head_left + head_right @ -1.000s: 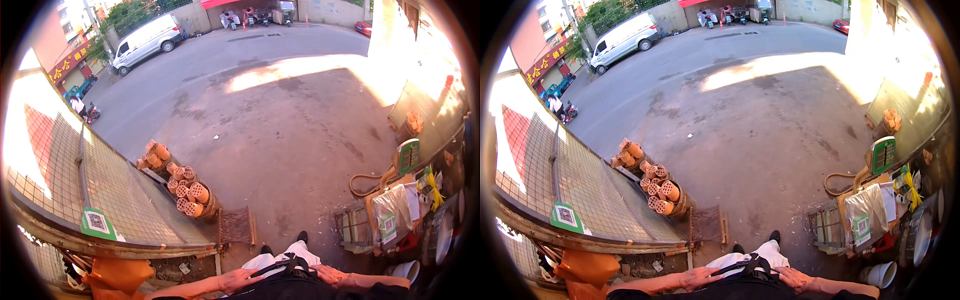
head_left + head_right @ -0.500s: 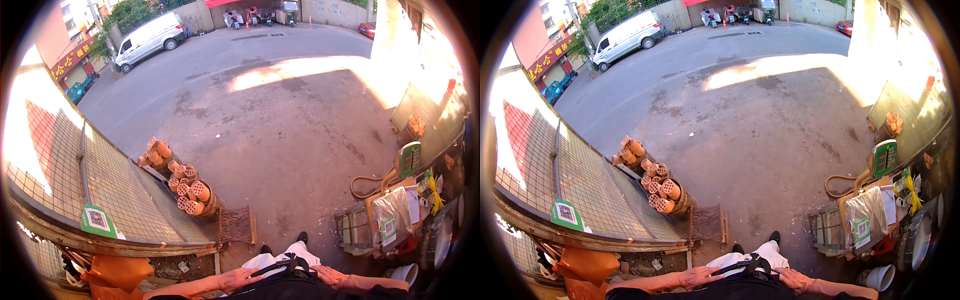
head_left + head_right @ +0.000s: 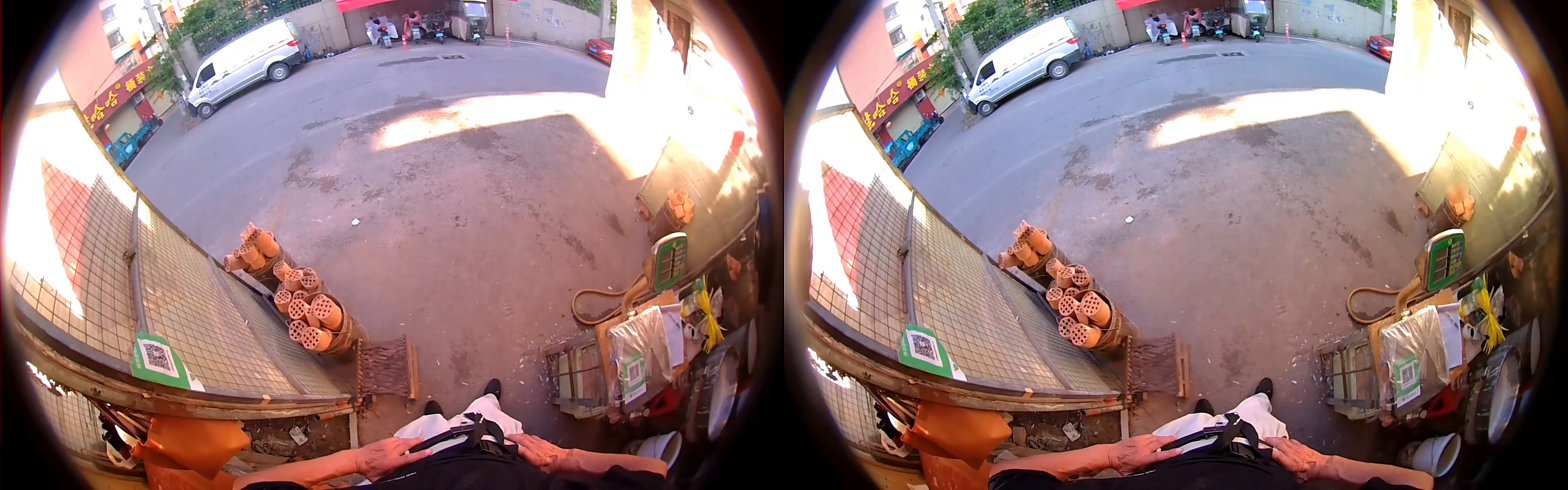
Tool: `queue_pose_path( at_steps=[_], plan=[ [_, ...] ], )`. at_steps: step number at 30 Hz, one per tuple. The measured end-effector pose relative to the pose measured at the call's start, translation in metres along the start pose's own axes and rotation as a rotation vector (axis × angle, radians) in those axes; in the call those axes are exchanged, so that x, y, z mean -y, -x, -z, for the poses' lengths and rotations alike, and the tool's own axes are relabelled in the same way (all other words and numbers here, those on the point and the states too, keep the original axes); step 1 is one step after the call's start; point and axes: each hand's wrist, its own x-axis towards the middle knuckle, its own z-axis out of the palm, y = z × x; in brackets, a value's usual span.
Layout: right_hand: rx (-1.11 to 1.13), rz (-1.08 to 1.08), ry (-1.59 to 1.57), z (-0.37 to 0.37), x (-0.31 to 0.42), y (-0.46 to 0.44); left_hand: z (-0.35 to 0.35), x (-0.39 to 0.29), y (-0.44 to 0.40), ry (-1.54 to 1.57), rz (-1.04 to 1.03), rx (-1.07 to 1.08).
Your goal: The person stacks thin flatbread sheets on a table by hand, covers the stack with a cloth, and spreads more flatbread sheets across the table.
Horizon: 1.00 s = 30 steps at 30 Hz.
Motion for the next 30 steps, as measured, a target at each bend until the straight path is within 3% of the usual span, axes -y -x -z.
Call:
queue_pose_path(
  at_steps=[8, 14, 30],
  plan=[
    [-0.027, 0.099, 0.058, 0.000, -0.002, -0.001, 0.004, -0.002, 0.000, -0.003, -0.007, -0.006],
    [-0.004, -0.060, -0.053, 0.001, 0.004, -0.002, 0.005, -0.003, 0.000, 0.010, -0.002, -0.008],
    [0.012, -0.066, -0.078, 0.006, 0.010, -0.003, 0.001, 0.000, 0.000, 0.004, -0.003, -0.004]
  ],
)
